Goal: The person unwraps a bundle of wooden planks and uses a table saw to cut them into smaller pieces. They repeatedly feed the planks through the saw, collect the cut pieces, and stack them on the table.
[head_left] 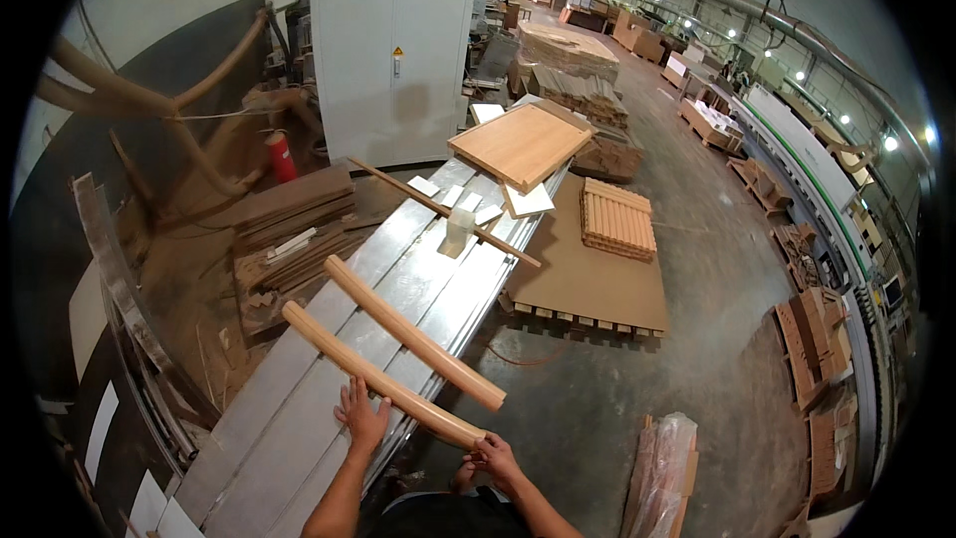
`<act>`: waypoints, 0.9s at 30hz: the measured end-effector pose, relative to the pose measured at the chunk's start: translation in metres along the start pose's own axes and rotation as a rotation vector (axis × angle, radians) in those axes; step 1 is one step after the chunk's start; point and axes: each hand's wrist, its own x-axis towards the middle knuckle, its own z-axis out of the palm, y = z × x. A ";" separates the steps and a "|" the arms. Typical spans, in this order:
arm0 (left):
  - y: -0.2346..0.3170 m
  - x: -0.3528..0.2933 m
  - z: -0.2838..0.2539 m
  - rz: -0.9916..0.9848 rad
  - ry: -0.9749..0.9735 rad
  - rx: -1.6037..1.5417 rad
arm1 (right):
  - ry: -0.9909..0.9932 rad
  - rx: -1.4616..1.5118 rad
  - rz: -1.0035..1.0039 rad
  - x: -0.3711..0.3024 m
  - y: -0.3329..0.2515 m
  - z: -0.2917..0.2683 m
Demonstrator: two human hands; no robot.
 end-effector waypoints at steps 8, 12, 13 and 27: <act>0.005 0.021 0.027 -0.034 0.032 0.057 | -0.161 0.011 0.019 0.026 -0.026 -0.023; 0.010 0.030 0.035 -0.083 0.023 0.184 | -0.176 0.070 -0.017 0.028 -0.035 -0.029; 0.020 0.031 0.033 -0.081 0.005 0.177 | -0.205 0.104 -0.022 0.034 -0.032 -0.036; 0.052 0.053 0.032 -0.015 -0.030 0.010 | -0.096 -0.047 -0.098 0.034 -0.065 -0.035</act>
